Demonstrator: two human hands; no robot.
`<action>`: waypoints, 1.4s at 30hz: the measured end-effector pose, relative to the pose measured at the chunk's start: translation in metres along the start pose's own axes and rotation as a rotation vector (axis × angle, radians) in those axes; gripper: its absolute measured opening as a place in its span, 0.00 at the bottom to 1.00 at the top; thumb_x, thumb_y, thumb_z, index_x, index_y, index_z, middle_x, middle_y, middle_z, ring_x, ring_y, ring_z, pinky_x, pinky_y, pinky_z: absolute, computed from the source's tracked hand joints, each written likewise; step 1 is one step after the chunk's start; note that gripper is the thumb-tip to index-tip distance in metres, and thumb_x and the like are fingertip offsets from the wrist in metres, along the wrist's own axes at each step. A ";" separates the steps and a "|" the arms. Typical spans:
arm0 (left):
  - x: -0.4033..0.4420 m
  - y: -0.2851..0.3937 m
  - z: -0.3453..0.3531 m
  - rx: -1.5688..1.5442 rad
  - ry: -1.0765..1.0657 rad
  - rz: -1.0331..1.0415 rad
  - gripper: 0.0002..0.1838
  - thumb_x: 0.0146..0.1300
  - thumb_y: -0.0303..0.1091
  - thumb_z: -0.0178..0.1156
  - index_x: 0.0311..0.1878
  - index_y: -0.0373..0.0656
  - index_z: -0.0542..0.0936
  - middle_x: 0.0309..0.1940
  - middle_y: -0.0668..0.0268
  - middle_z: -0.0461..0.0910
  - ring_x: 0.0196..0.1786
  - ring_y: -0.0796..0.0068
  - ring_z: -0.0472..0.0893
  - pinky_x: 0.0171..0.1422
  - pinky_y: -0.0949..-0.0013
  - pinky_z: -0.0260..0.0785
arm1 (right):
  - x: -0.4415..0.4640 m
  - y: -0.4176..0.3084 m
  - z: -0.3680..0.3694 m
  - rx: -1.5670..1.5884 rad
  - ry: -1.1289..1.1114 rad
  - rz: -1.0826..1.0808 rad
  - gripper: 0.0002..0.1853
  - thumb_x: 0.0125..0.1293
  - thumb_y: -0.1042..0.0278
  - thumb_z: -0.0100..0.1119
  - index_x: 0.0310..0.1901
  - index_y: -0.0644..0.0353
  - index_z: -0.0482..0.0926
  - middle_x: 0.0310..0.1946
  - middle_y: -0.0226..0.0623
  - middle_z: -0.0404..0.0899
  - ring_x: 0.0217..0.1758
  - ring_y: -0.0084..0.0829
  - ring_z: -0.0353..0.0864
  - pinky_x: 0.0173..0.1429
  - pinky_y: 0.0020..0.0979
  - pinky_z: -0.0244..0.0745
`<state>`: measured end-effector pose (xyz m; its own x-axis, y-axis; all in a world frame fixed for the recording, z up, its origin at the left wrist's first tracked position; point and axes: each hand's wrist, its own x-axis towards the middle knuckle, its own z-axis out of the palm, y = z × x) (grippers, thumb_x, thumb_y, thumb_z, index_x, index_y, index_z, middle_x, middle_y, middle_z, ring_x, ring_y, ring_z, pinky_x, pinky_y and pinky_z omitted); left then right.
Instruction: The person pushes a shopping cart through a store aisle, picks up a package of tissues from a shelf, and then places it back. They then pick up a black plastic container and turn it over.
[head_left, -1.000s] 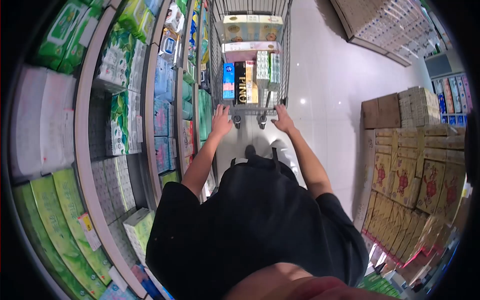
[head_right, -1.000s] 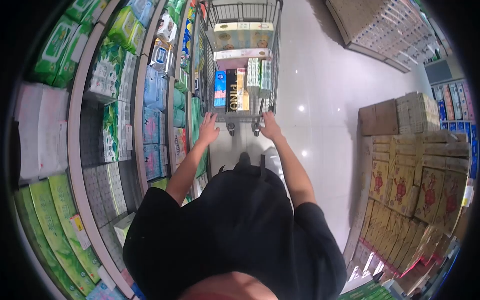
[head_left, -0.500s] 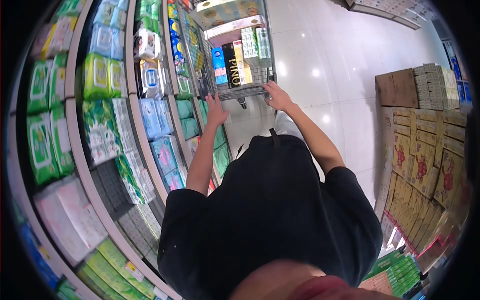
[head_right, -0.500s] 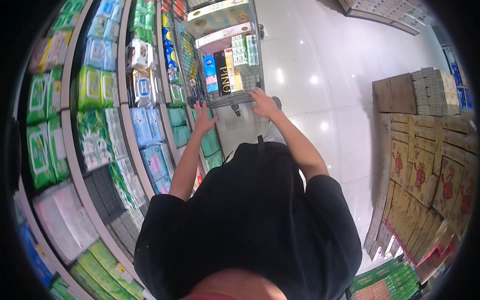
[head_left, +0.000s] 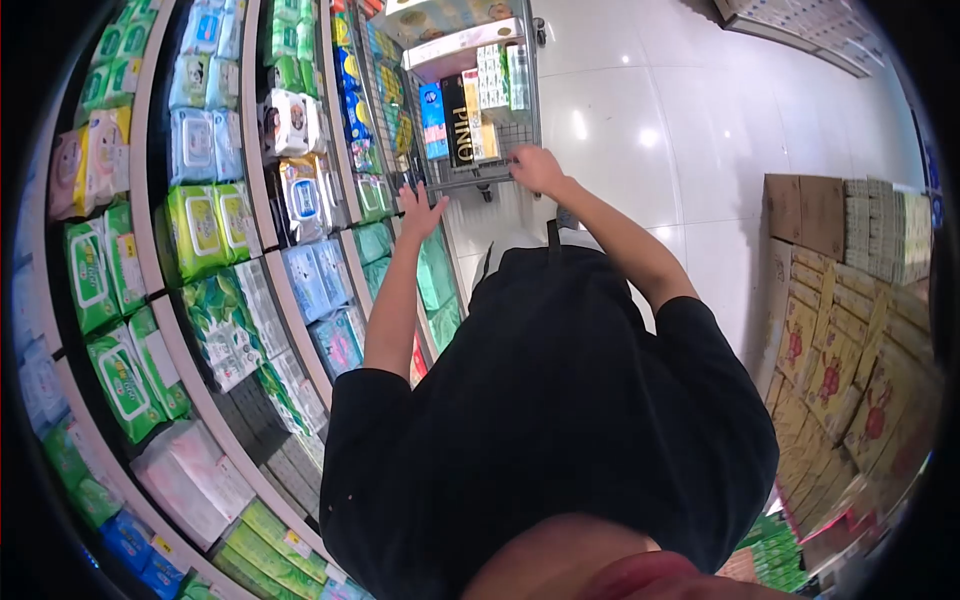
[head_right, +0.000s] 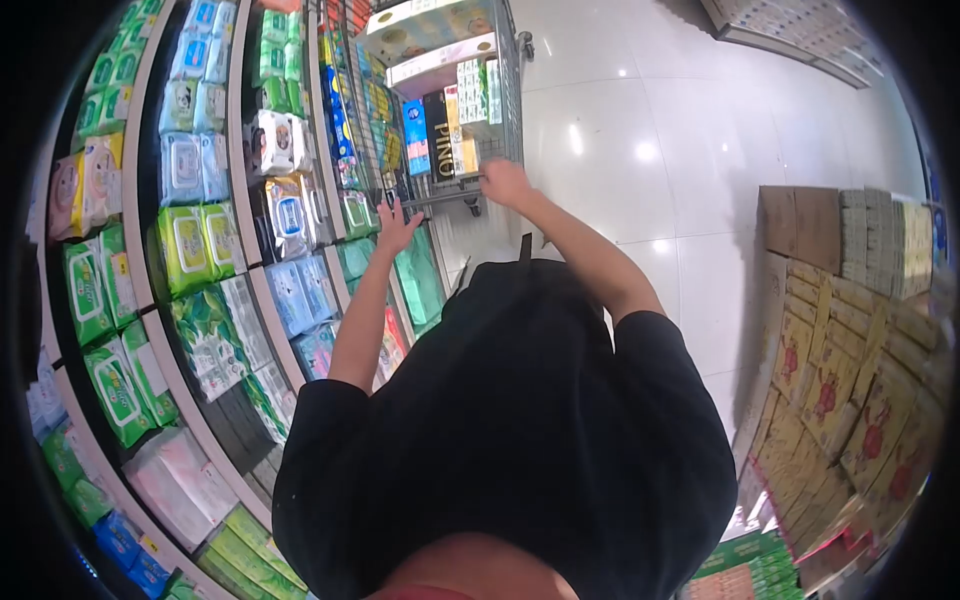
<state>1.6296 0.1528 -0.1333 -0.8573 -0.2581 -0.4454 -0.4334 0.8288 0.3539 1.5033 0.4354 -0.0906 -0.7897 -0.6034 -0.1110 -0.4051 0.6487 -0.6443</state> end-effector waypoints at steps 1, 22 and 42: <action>0.005 0.002 -0.002 0.090 -0.015 -0.005 0.48 0.60 0.67 0.45 0.73 0.43 0.46 0.73 0.44 0.34 0.75 0.48 0.34 0.75 0.52 0.31 | 0.014 0.004 0.000 -0.005 0.014 0.001 0.13 0.54 0.66 0.55 0.40 0.60 0.79 0.38 0.46 0.79 0.43 0.46 0.78 0.48 0.43 0.74; 0.069 0.046 -0.050 -0.134 0.402 0.033 0.22 0.60 0.45 0.57 0.52 0.41 0.74 0.55 0.55 0.70 0.66 0.56 0.62 0.65 0.50 0.52 | 0.175 0.023 -0.067 -0.739 -0.889 -0.107 0.27 0.33 0.44 0.75 0.32 0.55 0.81 0.35 0.36 0.83 0.45 0.41 0.80 0.48 0.39 0.75; 0.240 0.042 -0.183 0.564 -0.314 0.469 0.38 0.30 0.68 0.69 0.37 0.42 0.84 0.39 0.61 0.82 0.60 0.58 0.67 0.70 0.40 0.38 | 0.249 0.049 -0.088 -0.693 -0.978 -0.034 0.35 0.31 0.41 0.74 0.38 0.57 0.76 0.35 0.40 0.81 0.46 0.42 0.79 0.51 0.41 0.71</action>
<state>1.3549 0.0343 -0.0749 -0.7609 0.2623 -0.5935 0.2312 0.9642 0.1298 1.2467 0.3577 -0.0832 -0.2105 -0.5268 -0.8235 -0.8180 0.5562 -0.1468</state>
